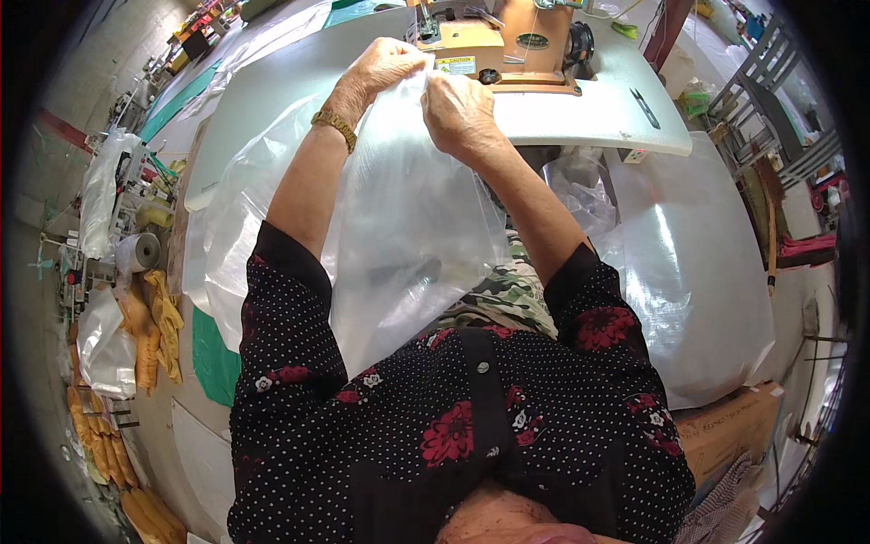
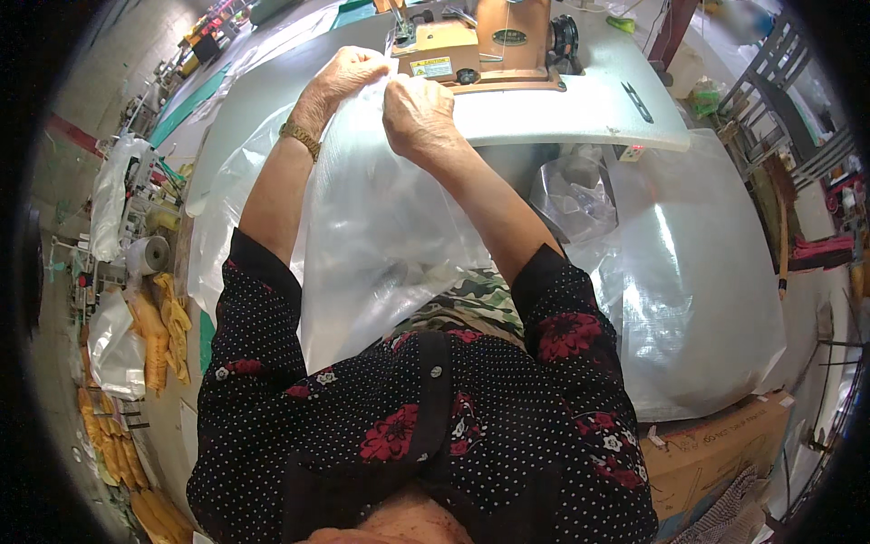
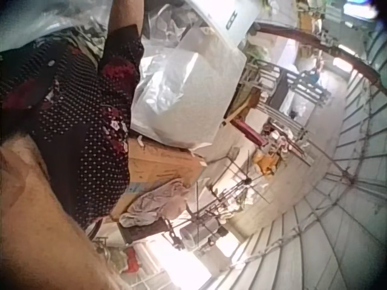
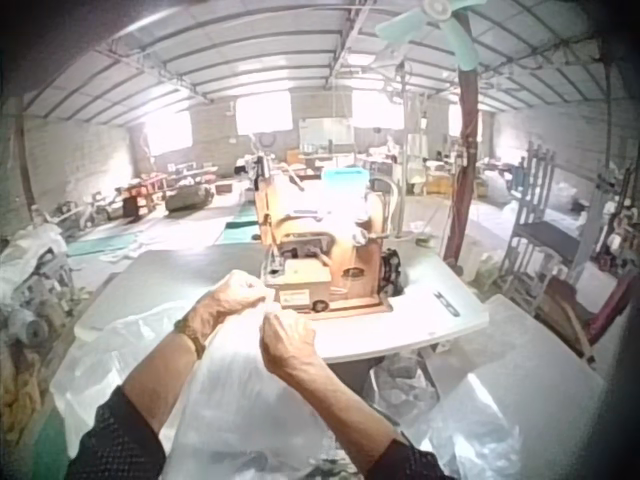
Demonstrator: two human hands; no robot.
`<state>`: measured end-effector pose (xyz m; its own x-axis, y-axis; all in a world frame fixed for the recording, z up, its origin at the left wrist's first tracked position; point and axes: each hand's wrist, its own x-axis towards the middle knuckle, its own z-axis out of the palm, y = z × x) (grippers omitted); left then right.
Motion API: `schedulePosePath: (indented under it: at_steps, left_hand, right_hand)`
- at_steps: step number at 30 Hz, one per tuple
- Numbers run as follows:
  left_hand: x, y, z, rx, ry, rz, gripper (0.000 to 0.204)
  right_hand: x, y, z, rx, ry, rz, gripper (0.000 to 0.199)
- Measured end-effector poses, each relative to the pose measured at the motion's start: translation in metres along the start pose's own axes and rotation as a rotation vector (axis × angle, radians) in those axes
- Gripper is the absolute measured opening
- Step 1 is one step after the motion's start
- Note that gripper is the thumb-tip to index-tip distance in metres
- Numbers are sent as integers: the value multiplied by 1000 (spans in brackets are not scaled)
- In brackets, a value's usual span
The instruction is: Sewing and folding large transparent plastic sheets using an industrial sewing machine.
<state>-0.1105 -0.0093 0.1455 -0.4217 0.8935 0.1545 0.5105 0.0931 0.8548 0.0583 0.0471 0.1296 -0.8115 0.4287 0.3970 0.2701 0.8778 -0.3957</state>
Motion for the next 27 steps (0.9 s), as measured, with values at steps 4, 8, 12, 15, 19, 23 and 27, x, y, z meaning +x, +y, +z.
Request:
schedulePosePath:
  at_steps: [4, 8, 12, 15, 19, 23, 27]
  left_hand:
    - [13, 12, 10, 90, 63, -101, 34]
    - [20, -4, 7, 193, 28, 42, 33]
    - [25, 3, 6, 188, 11, 124, 30]
    - [29, 0, -2, 233, 58, 169, 28]
    - [45, 7, 2, 113, 58, 174, 22]
    - [62, 4, 3, -39, 33, 98, 19]
    - [69, -16, 3, 5, 63, 127, 19]
  right_hand:
    - [9, 18, 9, -54, 95, -92, 25]
    - [14, 25, 19, -38, 111, -103, 28]
    - [36, 69, 21, 339, 41, -174, 32]
    - [46, 93, 28, 791, 133, -151, 27]
    - [60, 105, 52, 75, 713, -476, 24]
    - [80, 105, 75, 207, 872, -491, 24]
    - [93, 104, 87, 180, 972, -476, 23]
